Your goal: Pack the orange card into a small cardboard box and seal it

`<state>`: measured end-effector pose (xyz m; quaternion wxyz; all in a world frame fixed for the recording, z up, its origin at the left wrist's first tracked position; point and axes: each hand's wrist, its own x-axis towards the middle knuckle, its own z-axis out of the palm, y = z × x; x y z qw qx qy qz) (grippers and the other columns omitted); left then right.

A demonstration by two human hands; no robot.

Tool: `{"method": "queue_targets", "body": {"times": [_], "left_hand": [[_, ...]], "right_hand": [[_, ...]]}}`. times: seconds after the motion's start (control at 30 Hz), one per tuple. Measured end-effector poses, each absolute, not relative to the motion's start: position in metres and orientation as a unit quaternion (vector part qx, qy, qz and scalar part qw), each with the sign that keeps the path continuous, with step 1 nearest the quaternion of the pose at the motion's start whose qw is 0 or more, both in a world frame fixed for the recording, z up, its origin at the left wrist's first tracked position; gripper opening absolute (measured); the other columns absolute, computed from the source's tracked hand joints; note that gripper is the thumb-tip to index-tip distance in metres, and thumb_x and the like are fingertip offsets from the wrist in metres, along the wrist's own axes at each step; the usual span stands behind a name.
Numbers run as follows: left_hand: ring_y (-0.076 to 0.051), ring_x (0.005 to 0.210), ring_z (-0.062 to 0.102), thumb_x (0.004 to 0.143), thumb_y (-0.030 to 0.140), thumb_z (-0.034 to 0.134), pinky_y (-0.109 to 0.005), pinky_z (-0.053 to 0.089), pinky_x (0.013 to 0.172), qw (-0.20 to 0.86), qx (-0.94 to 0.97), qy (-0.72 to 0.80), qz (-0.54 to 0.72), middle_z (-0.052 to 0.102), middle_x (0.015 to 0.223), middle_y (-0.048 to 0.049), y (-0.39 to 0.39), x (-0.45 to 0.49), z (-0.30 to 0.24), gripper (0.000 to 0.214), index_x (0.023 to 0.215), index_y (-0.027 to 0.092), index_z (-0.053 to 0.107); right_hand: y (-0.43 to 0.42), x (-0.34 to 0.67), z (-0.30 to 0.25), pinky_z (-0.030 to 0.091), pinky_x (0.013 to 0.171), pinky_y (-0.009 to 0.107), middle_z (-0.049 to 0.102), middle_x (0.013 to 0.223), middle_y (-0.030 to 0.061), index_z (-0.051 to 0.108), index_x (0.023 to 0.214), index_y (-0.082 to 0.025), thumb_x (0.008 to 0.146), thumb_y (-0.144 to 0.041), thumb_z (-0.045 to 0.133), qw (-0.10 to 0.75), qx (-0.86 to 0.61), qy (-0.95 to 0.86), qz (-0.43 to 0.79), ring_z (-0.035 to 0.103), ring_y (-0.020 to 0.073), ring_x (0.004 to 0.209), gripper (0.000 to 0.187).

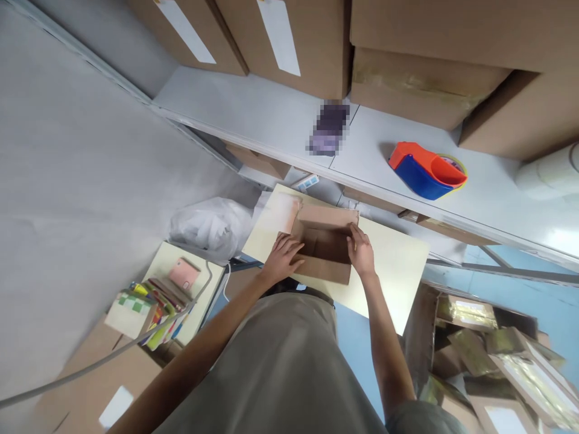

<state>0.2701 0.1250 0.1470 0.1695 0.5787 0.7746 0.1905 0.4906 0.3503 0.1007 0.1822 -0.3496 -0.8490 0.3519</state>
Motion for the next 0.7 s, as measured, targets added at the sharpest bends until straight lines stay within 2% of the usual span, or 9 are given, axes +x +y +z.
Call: {"method": "queue_targets", "body": {"times": [0.1,0.2,0.27,0.37,0.47,0.57,0.7], "left_hand": [[-0.041,0.149,0.050,0.087,0.032,0.087,-0.064,0.033,0.132,0.176,0.581,0.778,0.165,0.066,0.145,-0.0158,0.121,0.264,0.136,0.049,0.134,0.023,0.075],[-0.039,0.141,0.057,0.092,0.026,0.082,-0.061,0.045,0.123,0.192,0.577,0.779,0.152,0.068,0.139,-0.0157,0.125,0.260,0.128,0.028,0.120,0.023,0.080],[-0.038,0.140,0.057,0.094,0.022,0.080,-0.060,0.050,0.118,0.195,0.575,0.780,0.152,0.065,0.148,-0.0153,0.129,0.258,0.125,0.016,0.109,0.024,0.082],[-0.040,0.149,0.050,0.091,0.019,0.082,-0.061,0.049,0.118,0.193,0.590,0.767,0.160,0.044,0.173,-0.0115,0.134,0.253,0.121,0.006,0.096,0.023,0.080],[-0.043,0.157,0.041,0.087,0.017,0.085,-0.062,0.046,0.123,0.199,0.598,0.754,0.183,0.027,0.182,-0.0102,0.140,0.245,0.115,0.008,0.088,0.020,0.078],[-0.044,0.158,0.040,0.082,0.019,0.092,-0.061,0.045,0.125,0.229,0.574,0.756,0.217,0.028,0.181,-0.0103,0.144,0.235,0.105,0.014,0.087,0.019,0.078],[-0.040,0.148,0.051,0.081,0.022,0.094,-0.056,0.050,0.120,0.296,0.550,0.741,0.247,0.036,0.178,-0.0103,0.146,0.225,0.092,0.017,0.091,0.021,0.081]], "right_hand": [[0.345,0.487,0.096,0.049,0.121,0.054,0.060,0.161,0.0162,0.057,0.158,-0.016,0.111,-0.034,0.041,0.179,-0.361,-0.855,0.327,0.060,0.0313,0.142,0.053],[0.339,0.487,0.095,0.051,0.116,0.053,0.058,0.163,0.0164,0.056,0.159,-0.015,0.111,-0.032,0.038,0.167,-0.384,-0.858,0.298,0.062,0.0328,0.136,0.054],[0.333,0.489,0.095,0.052,0.114,0.052,0.057,0.165,0.0158,0.056,0.159,-0.014,0.111,-0.032,0.038,0.158,-0.402,-0.859,0.275,0.063,0.0333,0.131,0.055],[0.325,0.489,0.096,0.052,0.113,0.051,0.054,0.167,0.0158,0.056,0.159,-0.010,0.111,-0.032,0.038,0.146,-0.419,-0.862,0.243,0.062,0.0337,0.128,0.056],[0.320,0.485,0.096,0.052,0.112,0.050,0.051,0.169,0.0175,0.054,0.159,-0.007,0.110,-0.031,0.038,0.126,-0.435,-0.867,0.209,0.061,0.0345,0.128,0.057],[0.319,0.477,0.098,0.052,0.109,0.049,0.052,0.168,0.0187,0.054,0.160,-0.007,0.108,-0.029,0.039,0.095,-0.456,-0.867,0.178,0.061,0.0343,0.128,0.057],[0.318,0.466,0.107,0.054,0.103,0.048,0.054,0.166,0.0192,0.054,0.160,-0.011,0.107,-0.028,0.041,0.035,-0.496,-0.858,0.128,0.063,0.0338,0.121,0.057]]}}
